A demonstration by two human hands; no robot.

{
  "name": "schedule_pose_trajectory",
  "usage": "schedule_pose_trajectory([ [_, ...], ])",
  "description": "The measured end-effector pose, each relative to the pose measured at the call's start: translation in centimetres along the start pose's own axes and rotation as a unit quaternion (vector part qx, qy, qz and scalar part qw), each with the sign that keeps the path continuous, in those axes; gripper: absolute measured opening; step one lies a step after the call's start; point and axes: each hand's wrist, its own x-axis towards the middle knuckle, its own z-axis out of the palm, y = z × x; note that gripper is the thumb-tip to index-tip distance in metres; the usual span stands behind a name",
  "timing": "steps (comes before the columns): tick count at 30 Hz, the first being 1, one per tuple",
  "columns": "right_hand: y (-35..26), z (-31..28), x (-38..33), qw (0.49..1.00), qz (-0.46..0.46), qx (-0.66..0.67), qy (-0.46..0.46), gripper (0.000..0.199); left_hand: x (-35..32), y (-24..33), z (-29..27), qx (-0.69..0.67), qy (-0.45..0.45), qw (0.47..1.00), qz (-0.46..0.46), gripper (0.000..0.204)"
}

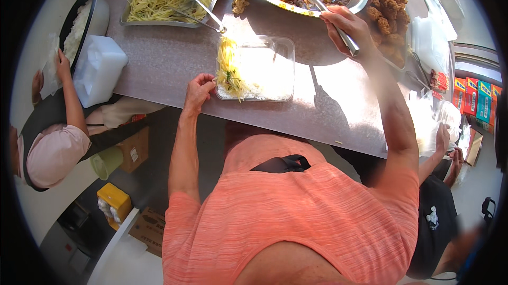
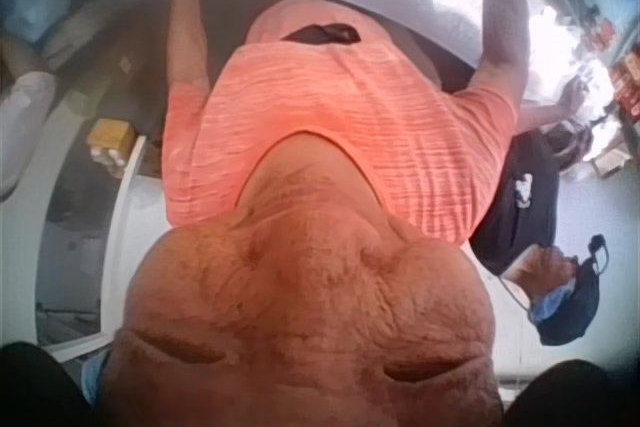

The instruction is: The person assembles takeout meals by scooping rice into plastic containers, adding noodles and a meat dish with sauce using tongs and a ladle, and placing fried chicken pieces into the containers. The process is repeated for multiple containers on a stainless steel counter.

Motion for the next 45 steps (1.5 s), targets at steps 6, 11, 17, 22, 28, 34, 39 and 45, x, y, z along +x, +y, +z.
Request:
schedule_pose_trajectory([
  [6,2.7,1.9,0.0,0.994,0.057,0.073,0.054,0.016,1.4,1.7,1.3,0.025,-0.004,0.999,0.022,0.021],
  [11,2.3,1.3,-0.5,0.958,0.160,0.215,0.100,0.015,1.2,0.3,0.6,0.022,-0.006,0.999,0.028,0.018],
  [17,1.9,0.8,-1.2,0.923,0.207,0.291,0.142,0.018,-0.8,-0.8,1.8,-0.032,0.024,0.999,0.011,0.017],
  [22,1.1,2.8,0.5,0.857,0.318,0.351,0.203,0.022,-1.2,-1.0,3.7,-0.063,0.033,0.997,0.004,0.015],
  [28,1.5,2.8,1.3,0.733,0.421,0.445,0.295,0.023,-1.0,-0.9,5.0,-0.084,0.036,0.996,0.018,0.014],
  [34,1.1,2.0,0.9,0.777,0.350,0.420,0.311,0.024,-1.4,-1.2,5.1,-0.099,0.035,0.994,0.024,0.014],
  [39,0.5,1.3,0.5,0.786,0.337,0.397,0.332,0.024,-2.0,-1.5,5.3,-0.093,0.033,0.995,0.019,0.014],
  [45,-0.4,0.8,-0.3,0.810,0.321,0.362,0.330,0.022,-2.0,-1.8,5.3,-0.105,0.034,0.993,0.029,0.015],
])
